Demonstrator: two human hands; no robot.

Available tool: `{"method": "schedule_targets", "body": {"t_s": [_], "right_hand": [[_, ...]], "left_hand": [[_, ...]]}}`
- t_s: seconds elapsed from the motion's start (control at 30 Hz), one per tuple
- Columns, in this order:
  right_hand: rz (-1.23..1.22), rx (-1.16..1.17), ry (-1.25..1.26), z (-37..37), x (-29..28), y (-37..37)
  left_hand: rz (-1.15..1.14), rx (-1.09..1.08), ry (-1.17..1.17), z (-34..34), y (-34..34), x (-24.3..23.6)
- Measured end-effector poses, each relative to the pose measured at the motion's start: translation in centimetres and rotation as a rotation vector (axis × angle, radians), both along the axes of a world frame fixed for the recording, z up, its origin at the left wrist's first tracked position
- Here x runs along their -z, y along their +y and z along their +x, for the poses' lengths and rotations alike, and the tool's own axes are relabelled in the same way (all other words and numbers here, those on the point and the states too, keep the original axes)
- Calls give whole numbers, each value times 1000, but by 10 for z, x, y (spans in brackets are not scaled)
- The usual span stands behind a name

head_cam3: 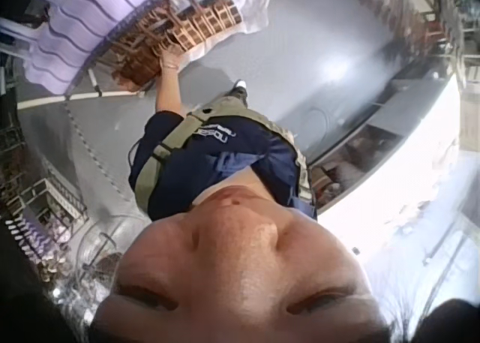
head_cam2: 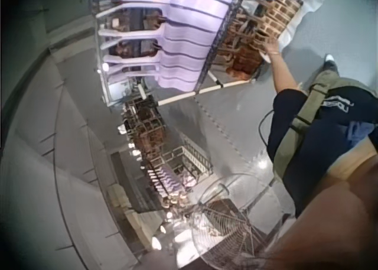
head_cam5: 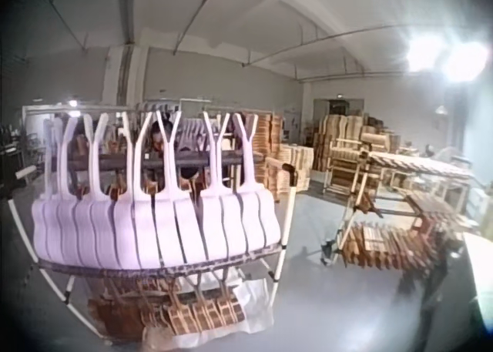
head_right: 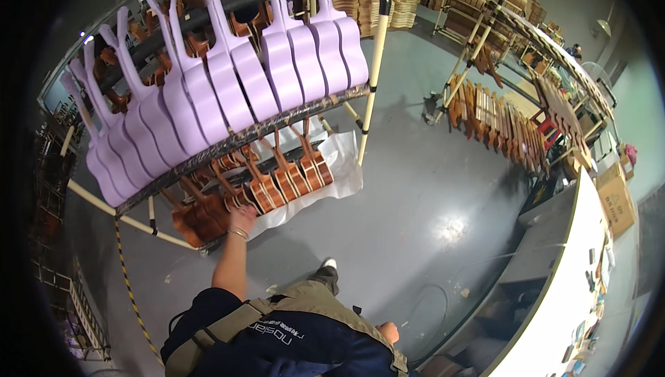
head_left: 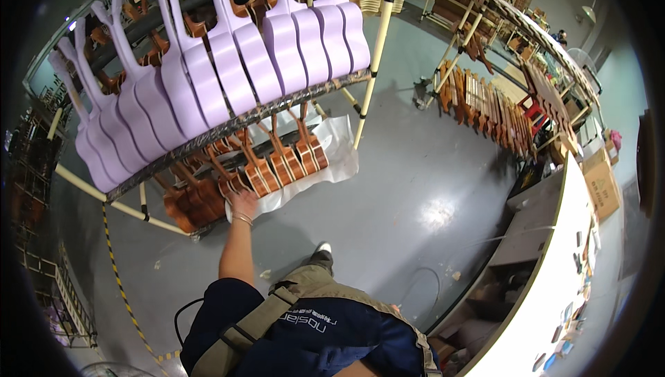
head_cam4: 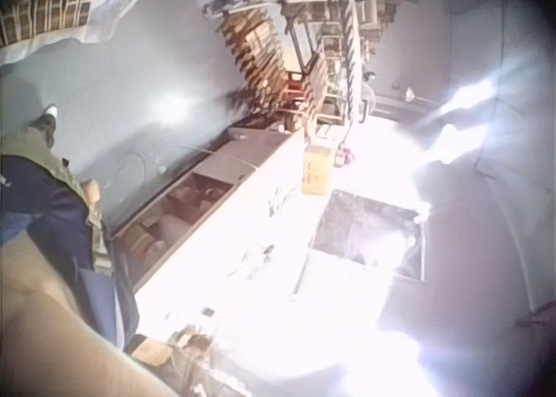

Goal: The person retrieves a purple guitar body from a rack and places it on a workbench. They then use a small tool to scrape and apply a substance from a small container onto the guitar's surface, focusing on the neck and body areas.

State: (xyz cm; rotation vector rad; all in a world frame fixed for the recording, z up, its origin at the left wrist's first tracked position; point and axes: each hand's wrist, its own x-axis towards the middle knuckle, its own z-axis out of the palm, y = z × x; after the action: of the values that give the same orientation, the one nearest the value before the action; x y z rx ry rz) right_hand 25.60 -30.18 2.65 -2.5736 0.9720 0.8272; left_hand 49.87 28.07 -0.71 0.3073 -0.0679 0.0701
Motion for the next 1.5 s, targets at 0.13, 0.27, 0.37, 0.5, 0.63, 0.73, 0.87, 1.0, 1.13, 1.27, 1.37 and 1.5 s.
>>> {"method": "schedule_targets", "body": {"t_s": [0.13, 0.27, 0.37, 0.5, 0.63, 0.73, 0.87, 1.0, 1.13, 1.27, 1.37, 1.5], "right_hand": [[41, 54, -386, 77, -23, -15], [226, 100, -606, 155, -24, -9], [356, 97, -567, 183, -25, 8], [219, -150, -464, 183, -3, 11], [309, 14, -199, 172, 35, -36], [299, 30, -169, 151, 127, -94], [316, 10, -203, 146, 250, -166], [304, 77, -194, 167, 287, -187], [307, 22, -257, 196, 266, -174], [287, 9, -239, 203, 241, -177], [296, 2, -226, 207, 207, -165], [329, -15, -234, 196, 161, -159]], "left_hand": [[-26, -746, 740, 89, 9, -137], [-88, -1006, 872, 118, 36, -201], [-226, -1030, 796, 126, 36, -212], [-230, -1085, 707, 130, 38, -198], [-110, -1042, 645, 133, 65, -159], [-164, -1025, 732, 133, 74, -164], [-260, -1026, 760, 120, 72, -179], [-136, -1008, 697, 131, 55, -194], [-176, -1001, 694, 125, 65, -206], [-178, -1006, 721, 124, 66, -193], [-107, -975, 676, 123, 67, -190], [-53, -951, 623, 124, 67, -191]]}}
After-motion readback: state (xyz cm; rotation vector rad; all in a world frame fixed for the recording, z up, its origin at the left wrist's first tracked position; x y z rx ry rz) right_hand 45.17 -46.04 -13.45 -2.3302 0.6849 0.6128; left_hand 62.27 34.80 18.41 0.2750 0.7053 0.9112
